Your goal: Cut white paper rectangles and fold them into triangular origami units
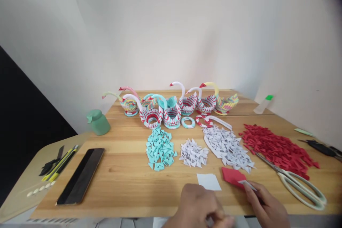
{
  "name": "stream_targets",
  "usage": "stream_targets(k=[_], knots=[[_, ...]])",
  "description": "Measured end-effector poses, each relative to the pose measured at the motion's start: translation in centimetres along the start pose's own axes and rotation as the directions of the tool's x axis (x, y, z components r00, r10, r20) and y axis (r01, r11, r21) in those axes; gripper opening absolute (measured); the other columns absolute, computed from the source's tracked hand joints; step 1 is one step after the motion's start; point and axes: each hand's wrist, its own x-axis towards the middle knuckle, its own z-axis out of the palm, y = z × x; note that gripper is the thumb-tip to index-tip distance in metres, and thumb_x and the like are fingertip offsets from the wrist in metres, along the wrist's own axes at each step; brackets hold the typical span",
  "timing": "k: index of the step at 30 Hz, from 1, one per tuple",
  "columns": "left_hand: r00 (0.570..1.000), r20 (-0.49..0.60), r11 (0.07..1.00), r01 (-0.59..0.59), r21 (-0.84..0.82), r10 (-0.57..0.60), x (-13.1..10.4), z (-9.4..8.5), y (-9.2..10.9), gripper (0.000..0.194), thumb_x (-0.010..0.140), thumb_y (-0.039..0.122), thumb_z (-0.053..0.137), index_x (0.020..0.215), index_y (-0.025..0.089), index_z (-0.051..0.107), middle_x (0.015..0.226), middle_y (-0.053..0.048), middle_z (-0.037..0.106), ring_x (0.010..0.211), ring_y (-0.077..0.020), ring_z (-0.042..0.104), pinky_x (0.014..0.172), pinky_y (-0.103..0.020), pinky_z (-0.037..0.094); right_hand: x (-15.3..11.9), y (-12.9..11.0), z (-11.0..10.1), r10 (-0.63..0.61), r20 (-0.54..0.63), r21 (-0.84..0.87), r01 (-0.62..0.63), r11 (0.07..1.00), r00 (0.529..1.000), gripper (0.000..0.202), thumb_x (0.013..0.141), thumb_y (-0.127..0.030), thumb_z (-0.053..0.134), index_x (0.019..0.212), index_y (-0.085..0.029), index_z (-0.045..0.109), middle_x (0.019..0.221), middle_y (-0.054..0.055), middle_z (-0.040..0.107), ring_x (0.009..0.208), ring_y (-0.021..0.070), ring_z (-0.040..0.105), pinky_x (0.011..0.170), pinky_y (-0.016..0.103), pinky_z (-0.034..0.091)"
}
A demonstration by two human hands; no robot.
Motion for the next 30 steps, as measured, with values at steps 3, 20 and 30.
stream_targets(k=[3, 20, 30], knots=[[0.988, -0.051, 0.987, 0.150, 0.051, -0.147, 0.2, 1.1, -2.9, 0.024, 0.074, 0.031, 0.071, 0.061, 0.019, 0.055, 0.067, -0.003, 0.053, 0.062, -0.0151, 0.052, 0.056, -0.025, 0.041, -0.2, 0.2, 0.1, 0.015, -0.003, -0.012, -0.015, 1.000, 1.000, 0.034, 0.084, -0.049, 0.050, 0.084, -0.021, 0.069, 0.076, 0.004, 0.078, 0.065, 0.0226, 0.075, 0.051, 0.025, 0.056], [0.941, -0.115, 0.917, 0.335, 0.215, -0.317, -0.8, 1.7, -3.3, 0.024, 0.071, 0.019, 0.062, 0.058, 0.019, 0.042, 0.057, 0.002, 0.047, 0.060, -0.0141, 0.047, 0.056, -0.025, 0.033, -0.3, 0.0, -0.1, 0.026, 0.015, 0.058, -0.027, 0.998, 1.000, 0.031, 0.084, -0.047, 0.054, 0.084, -0.021, 0.071, 0.064, 0.002, 0.074, 0.052, 0.0191, 0.070, 0.047, 0.023, 0.053], [0.871, -0.488, 0.981, 0.143, 0.132, -0.062, -0.5, -6.2, -1.5, 0.030, 0.084, 0.035, 0.056, 0.059, 0.019, 0.052, 0.059, -0.001, 0.055, 0.059, -0.0162, 0.051, 0.060, -0.026, 0.040, -0.7, 0.0, -0.5, 0.063, -0.033, 0.175, -0.056, 0.983, 0.997, 0.034, 0.084, -0.050, 0.055, 0.083, -0.020, 0.070, 0.064, 0.002, 0.074, 0.053, 0.0177, 0.070, 0.050, 0.019, 0.054]])
